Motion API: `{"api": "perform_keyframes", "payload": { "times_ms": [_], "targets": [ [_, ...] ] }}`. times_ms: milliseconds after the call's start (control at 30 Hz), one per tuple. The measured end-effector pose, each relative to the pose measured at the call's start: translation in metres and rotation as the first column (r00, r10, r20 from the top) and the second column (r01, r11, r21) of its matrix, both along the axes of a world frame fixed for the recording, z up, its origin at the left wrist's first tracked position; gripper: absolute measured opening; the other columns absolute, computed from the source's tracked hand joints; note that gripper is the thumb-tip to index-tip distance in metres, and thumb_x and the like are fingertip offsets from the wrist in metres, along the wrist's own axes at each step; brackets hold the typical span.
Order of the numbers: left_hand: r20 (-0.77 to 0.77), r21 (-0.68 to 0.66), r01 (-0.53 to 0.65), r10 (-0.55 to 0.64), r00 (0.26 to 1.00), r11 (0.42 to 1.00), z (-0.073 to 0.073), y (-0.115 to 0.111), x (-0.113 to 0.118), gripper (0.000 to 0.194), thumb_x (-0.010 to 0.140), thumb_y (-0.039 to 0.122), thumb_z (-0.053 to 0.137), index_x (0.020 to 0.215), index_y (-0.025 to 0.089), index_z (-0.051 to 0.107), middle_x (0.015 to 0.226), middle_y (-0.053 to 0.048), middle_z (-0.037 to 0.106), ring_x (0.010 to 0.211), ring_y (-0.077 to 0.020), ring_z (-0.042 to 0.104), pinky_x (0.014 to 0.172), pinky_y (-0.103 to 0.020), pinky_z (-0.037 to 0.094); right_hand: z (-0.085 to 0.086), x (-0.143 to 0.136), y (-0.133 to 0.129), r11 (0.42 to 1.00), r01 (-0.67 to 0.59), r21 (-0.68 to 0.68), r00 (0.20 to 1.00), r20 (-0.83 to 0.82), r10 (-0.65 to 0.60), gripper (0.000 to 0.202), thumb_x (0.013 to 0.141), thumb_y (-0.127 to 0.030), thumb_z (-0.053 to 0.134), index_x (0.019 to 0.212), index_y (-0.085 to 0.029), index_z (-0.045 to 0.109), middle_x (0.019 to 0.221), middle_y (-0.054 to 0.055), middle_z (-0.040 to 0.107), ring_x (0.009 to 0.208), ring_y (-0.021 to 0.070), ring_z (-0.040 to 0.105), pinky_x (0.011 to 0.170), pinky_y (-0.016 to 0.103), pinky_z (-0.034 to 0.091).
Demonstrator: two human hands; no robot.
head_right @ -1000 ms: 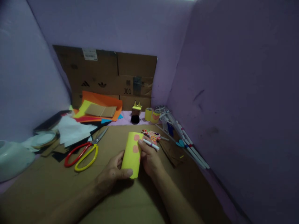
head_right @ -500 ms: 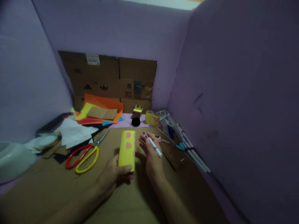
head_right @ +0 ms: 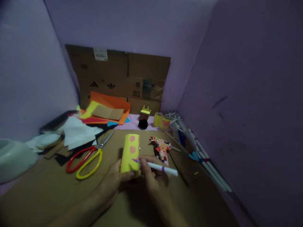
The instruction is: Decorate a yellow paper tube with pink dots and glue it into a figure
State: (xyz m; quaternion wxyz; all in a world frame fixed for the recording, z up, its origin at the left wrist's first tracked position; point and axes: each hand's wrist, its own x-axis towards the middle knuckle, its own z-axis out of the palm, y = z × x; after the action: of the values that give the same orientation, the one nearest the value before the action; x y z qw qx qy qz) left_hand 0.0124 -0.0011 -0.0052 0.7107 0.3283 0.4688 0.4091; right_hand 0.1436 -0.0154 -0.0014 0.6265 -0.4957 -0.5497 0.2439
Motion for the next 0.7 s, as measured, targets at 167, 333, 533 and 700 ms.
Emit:
{"api": "perform_keyframes", "payload": {
  "times_ms": [167, 333, 533, 700],
  "targets": [
    [-0.043, 0.005, -0.003, 0.003, 0.999, 1.000, -0.002, 0.000, 0.000, 0.054, 0.052, 0.025, 0.081, 0.099, 0.012, 0.058, 0.081, -0.008, 0.067, 0.068, -0.0187, 0.061, 0.056, -0.029, 0.051, -0.006, 0.001, -0.001, 1.000, 0.024, 0.011, 0.996, 0.091, -0.025, 0.016, 0.082, -0.030, 0.059, 0.073, -0.020, 0.067, 0.052, -0.001, 0.059, 0.045, 0.0125, 0.053, 0.041, 0.022, 0.043],
    [-0.028, -0.030, 0.008, -0.008, 1.000, 1.000, -0.002, 0.000, 0.000, 0.056, 0.053, 0.027, 0.079, 0.102, 0.012, 0.056, 0.082, -0.007, 0.066, 0.068, -0.0191, 0.062, 0.056, -0.030, 0.053, -0.007, 0.003, -0.001, 1.000, 0.016, -0.016, 0.988, 0.156, -0.013, 0.021, 0.085, -0.032, 0.056, 0.071, -0.020, 0.065, 0.051, -0.002, 0.058, 0.045, 0.0119, 0.053, 0.042, 0.021, 0.041],
    [-0.023, -0.018, 0.034, -0.035, 0.999, 0.999, 0.002, 0.000, 0.000, 0.055, 0.054, 0.025, 0.079, 0.102, 0.012, 0.056, 0.086, -0.009, 0.067, 0.073, -0.0209, 0.063, 0.058, -0.031, 0.054, -0.016, 0.004, 0.003, 0.998, -0.067, 0.020, 0.992, 0.109, 0.064, 0.014, 0.085, -0.029, 0.058, 0.081, -0.022, 0.069, 0.058, 0.000, 0.062, 0.049, 0.0130, 0.056, 0.045, 0.023, 0.044],
    [-0.041, -0.024, 0.031, -0.032, 0.999, 0.999, 0.005, 0.000, 0.000, 0.053, 0.054, 0.022, 0.076, 0.102, 0.012, 0.057, 0.084, -0.007, 0.067, 0.072, -0.0203, 0.063, 0.057, -0.030, 0.054, -0.014, 0.004, 0.003, 0.997, -0.081, 0.012, 0.992, 0.103, 0.079, 0.014, 0.084, -0.029, 0.059, 0.081, -0.022, 0.071, 0.059, 0.000, 0.064, 0.050, 0.0133, 0.057, 0.045, 0.022, 0.045]
  ]
}}
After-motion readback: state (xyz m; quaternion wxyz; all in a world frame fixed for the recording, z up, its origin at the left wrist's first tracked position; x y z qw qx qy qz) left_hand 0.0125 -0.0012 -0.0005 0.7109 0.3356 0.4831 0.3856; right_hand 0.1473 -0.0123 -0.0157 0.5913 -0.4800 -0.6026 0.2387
